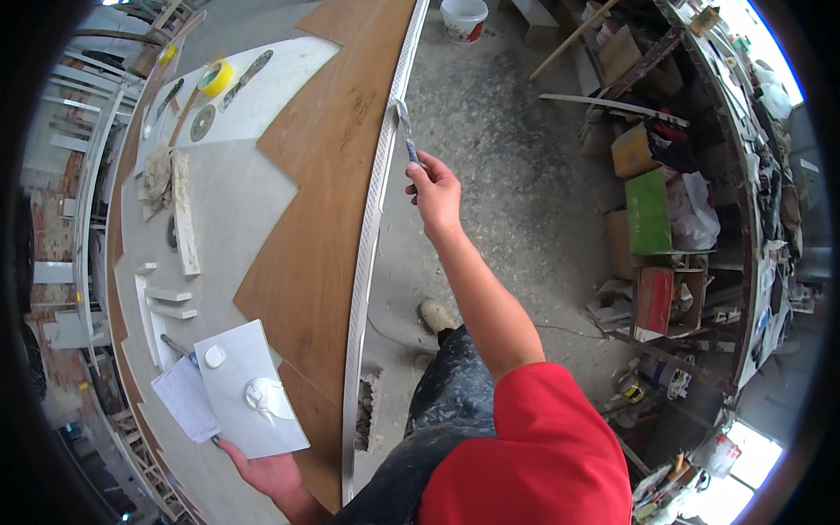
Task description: The person uses a putty knife to spread white adhesive along the edge of a large wooden board. They repeatedly scoop adhesive from a small white card and apply it to the board's edge, then lift and reposition the board.
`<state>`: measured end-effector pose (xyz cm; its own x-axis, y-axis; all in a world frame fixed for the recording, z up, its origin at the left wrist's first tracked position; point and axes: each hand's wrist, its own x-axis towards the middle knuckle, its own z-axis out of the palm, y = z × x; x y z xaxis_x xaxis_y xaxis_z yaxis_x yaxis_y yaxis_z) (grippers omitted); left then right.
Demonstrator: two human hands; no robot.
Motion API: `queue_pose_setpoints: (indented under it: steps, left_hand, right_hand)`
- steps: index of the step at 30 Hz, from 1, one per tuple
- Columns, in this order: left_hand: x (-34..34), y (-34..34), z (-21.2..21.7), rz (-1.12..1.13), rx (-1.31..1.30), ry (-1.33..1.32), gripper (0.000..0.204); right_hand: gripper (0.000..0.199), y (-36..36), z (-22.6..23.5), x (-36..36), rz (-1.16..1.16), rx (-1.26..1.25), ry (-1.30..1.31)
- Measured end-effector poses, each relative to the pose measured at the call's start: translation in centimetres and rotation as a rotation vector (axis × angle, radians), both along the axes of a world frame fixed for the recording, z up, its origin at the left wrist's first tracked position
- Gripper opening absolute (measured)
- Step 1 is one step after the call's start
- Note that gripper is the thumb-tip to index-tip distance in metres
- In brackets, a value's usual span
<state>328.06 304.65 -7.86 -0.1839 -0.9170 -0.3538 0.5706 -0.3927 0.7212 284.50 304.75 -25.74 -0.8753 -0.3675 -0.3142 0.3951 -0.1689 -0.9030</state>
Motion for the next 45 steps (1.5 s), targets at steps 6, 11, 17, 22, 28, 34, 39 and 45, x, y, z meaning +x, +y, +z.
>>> queue_pose_setpoints:
  steps: [6,11,17,22,28,34,39,45]
  left_hand:
    - [-0.5,0.1,0.0,0.023,0.008,0.008,0.065]
    - [-0.9,0.4,-0.1,-0.017,0.033,0.067,0.066]
    - [0.2,1.4,0.4,-0.077,0.016,0.137,0.066]
    - [3.4,2.3,0.0,-0.014,0.032,0.131,0.066]
    - [8.9,4.2,1.0,-0.027,-0.058,0.021,0.063]
    - [16.5,7.6,0.5,0.027,-0.098,0.028,0.063]
    - [20.2,9.5,-0.7,0.074,-0.106,0.010,0.062]
    - [21.4,8.0,-0.3,-0.019,-0.124,0.119,0.067]
  right_hand:
    - [0.038,0.2,-1.3,2.5,-0.034,0.103,0.016]
    - [0.039,1.1,-2.2,3.2,-0.074,0.119,0.028]
    - [0.039,2.8,-2.1,3.7,-0.149,0.104,-0.006]
    - [0.033,10.0,11.2,11.1,0.568,0.028,0.111]
    - [0.033,14.5,19.7,22.9,1.156,0.002,0.816]
    - [0.029,17.6,22.6,34.3,1.143,0.212,1.031]
    - [0.029,21.0,23.7,35.4,1.109,0.382,1.078]
    - [0.029,20.3,16.4,28.1,0.496,0.146,0.181]
